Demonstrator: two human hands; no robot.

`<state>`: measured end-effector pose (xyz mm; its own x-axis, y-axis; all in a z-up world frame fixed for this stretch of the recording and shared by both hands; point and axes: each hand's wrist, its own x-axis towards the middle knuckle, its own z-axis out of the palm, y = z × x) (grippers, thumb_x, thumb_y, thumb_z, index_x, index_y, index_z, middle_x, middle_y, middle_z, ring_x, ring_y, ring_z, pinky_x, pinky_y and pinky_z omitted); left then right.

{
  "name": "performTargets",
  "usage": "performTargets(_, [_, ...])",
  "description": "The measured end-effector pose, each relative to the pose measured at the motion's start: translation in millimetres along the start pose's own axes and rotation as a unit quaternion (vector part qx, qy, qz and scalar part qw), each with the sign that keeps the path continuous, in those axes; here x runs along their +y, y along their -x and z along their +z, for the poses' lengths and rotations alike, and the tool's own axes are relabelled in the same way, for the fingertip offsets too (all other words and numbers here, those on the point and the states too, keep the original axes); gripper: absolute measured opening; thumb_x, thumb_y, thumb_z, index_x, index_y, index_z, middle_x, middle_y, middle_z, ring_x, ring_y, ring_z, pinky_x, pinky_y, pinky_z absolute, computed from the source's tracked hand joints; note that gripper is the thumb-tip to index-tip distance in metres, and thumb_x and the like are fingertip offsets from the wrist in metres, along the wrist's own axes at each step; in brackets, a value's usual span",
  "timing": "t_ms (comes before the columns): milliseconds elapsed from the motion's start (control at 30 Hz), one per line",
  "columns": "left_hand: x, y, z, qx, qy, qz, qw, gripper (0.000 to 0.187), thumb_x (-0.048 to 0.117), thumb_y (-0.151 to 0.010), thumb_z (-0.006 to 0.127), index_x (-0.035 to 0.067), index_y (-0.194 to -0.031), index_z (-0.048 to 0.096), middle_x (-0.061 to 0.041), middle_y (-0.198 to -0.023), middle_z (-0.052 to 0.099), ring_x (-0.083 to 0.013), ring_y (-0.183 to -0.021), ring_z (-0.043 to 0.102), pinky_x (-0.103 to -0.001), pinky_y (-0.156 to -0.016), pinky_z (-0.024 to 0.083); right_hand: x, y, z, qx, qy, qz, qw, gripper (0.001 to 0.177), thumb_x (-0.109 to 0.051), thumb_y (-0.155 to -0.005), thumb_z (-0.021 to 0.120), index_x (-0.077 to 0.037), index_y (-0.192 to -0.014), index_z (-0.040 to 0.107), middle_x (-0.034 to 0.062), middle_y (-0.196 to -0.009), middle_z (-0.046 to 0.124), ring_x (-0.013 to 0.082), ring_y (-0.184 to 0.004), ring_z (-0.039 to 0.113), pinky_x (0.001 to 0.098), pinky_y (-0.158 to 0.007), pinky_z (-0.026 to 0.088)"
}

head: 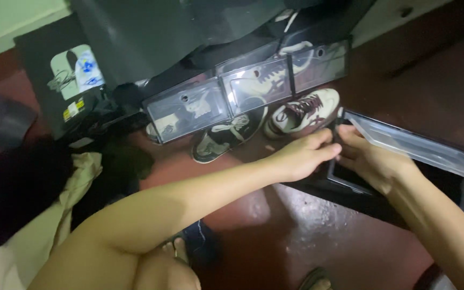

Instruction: Assembling and organizing plastic shoe storage boxes on the floor.

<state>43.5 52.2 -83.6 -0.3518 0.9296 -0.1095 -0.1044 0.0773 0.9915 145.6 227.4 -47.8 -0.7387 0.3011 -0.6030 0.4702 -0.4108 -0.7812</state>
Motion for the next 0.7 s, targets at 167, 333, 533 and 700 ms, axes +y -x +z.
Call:
performTargets(167, [10, -8, -9, -0.025, -0.09, -0.002, 0.996, 0.044, 0.044, -0.105, 0.047, 0.002, -0.104, 0.06, -0.01, -0.086, 0.07, -0.0179, -0.071, 0.069, -0.032, -0.061, 0.054, -9, 8, 18, 0.055, 0.048, 0.029, 0.997, 0.023, -0.029, -0.102, 0.06, -0.01, -0.113, 0.062, 0.0019, -0.106, 0.066, 0.0164, -0.101, 0.063, 0.0385, -0.09, 0.051])
performTargets(333, [39, -8, -11, -0.112, -0.045, -0.151, 0.981, 0.054, 0.045, -0.102, 0.042, -0.005, -0.104, 0.062, -0.017, -0.085, 0.072, -0.0234, -0.06, 0.074, -0.034, -0.05, 0.063, -13, 16, 0, 0.045, 0.134, 0.061, 0.988, 0.042, -0.042, -0.101, 0.05, -0.005, -0.114, 0.066, 0.0112, -0.105, 0.072, 0.0228, -0.098, 0.067, 0.0385, -0.09, 0.052])
performTargets(533, [35, 1, -11, -0.101, -0.051, -0.159, 0.981, 0.067, 0.05, -0.102, 0.04, -0.01, -0.1, 0.068, -0.02, -0.088, 0.075, -0.0246, -0.062, 0.078, -0.033, -0.054, 0.065, -41, 53, 11, -0.096, 0.337, 0.079, 0.933, 0.058, -0.038, -0.081, 0.071, -0.012, -0.132, 0.062, 0.0084, -0.112, 0.078, 0.016, -0.108, 0.072, 0.0331, -0.091, 0.055])
performTargets(700, [49, 18, -13, -0.101, 0.023, -0.203, 0.974, 0.069, 0.053, -0.093, 0.061, -0.014, -0.085, 0.074, -0.018, -0.079, 0.076, -0.0219, -0.068, 0.078, -0.031, -0.065, 0.067, -23, 58, 14, -0.039, 0.231, 0.062, 0.97, 0.067, -0.01, -0.069, 0.082, -0.007, -0.131, 0.056, 0.0124, -0.106, 0.075, 0.022, -0.102, 0.07, 0.0371, -0.089, 0.055])
